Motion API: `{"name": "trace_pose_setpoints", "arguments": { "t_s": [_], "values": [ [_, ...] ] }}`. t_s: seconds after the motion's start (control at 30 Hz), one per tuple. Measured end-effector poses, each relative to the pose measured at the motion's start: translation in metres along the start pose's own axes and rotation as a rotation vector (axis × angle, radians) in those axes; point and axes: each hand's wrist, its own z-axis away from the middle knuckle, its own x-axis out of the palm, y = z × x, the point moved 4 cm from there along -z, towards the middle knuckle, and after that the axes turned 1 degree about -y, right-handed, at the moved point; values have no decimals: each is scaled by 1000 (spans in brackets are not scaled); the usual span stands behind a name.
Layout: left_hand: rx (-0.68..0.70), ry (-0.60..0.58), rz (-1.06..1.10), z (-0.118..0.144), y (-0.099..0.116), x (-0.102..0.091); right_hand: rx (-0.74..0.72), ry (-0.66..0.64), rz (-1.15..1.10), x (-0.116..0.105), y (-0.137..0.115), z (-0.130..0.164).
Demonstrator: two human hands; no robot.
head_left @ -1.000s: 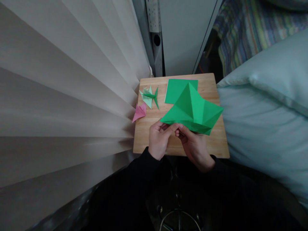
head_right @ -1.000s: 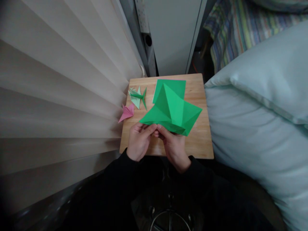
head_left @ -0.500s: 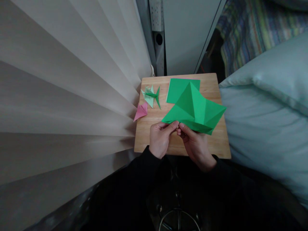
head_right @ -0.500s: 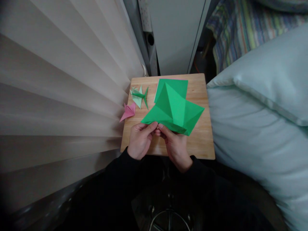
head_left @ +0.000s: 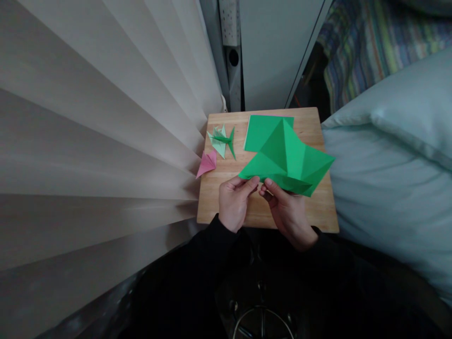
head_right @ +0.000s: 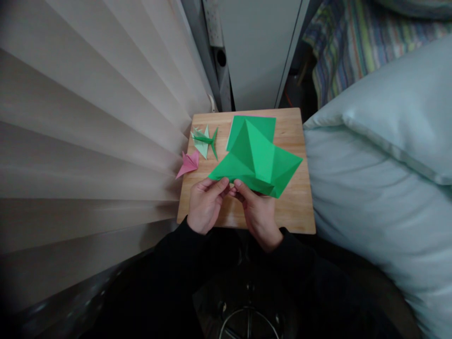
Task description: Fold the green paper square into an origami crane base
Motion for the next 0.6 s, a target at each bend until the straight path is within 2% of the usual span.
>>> {"name": "trace_pose_setpoints", "arguments": {
  "t_s": [0.1,0.33,0.6],
  "values": [
    [-3,44,-6,-1,0,-3,4,7,4,-2,0,-1],
    [-24,19,24,0,3,-1,16,-14,-15,-2,1,-2],
    [-26,68,30,0,3,-1,46,-36,13,-4,3,-2]
  ]
}}
